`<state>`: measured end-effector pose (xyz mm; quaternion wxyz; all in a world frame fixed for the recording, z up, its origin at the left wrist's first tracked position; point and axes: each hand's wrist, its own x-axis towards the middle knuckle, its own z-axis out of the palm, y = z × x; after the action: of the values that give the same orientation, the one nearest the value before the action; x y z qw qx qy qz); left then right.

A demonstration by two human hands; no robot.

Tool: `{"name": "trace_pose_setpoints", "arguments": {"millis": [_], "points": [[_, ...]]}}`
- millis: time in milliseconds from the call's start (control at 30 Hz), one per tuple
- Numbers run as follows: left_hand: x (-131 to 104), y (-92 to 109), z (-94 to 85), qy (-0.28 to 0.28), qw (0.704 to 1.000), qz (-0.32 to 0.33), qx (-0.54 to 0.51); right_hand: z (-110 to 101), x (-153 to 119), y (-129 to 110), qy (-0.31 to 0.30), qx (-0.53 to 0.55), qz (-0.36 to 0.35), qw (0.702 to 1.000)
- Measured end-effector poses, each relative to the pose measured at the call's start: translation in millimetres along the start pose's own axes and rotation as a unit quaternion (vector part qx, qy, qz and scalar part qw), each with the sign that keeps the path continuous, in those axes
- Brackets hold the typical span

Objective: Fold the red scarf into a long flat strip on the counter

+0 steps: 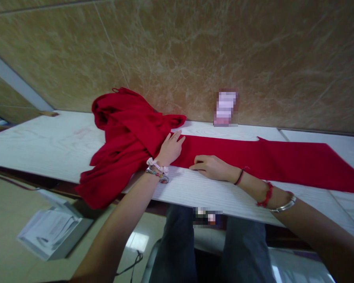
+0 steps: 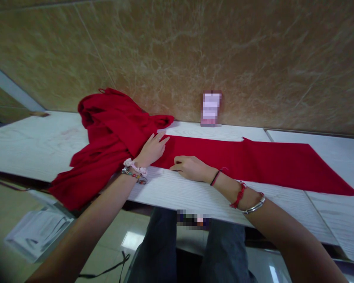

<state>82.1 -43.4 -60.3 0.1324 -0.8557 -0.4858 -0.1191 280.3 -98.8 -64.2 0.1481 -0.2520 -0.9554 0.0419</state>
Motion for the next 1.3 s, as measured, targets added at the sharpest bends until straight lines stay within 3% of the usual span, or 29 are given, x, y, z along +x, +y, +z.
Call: {"name": "trace_pose_setpoints", "arguments": {"millis": [67,133,200,267,567,800,967,1167,1300], "points": [[2,2,1.4,-0.031,0.997,0.063,-0.045,1,0,1,0.004,0.007,-0.002,1.0],[5,4,3.8,-0.099,0.986,0.107,-0.087,2,0,2,0.012,0.017,-0.005,1.0],[6,7,5.9,-0.158,0.975,0.122,-0.103,2,0,2,0.02,0.023,-0.009,1.0],[6,9,6.5,-0.18,0.972,0.113,-0.098,1,0,1,0.026,0.031,-0.014,0.999],[4,12,6.1,-0.15,0.984,0.064,-0.066,0,0,4,0.032,0.073,0.008,0.997],[4,6,6.1,-0.102,0.991,-0.069,-0.052,-1,2,6,0.034,0.133,0.009,0.991],[4,3,5.9,-0.086,0.992,-0.084,-0.042,-3,1,5,0.033,0.168,0.019,0.985],[2,4,3.3,-0.108,0.991,-0.072,-0.039,-16,2,28,0.152,0.068,0.168,0.972],[1,4,4.3,-0.106,0.991,-0.07,-0.031,-16,20,48,0.118,0.003,0.228,0.967]]}}
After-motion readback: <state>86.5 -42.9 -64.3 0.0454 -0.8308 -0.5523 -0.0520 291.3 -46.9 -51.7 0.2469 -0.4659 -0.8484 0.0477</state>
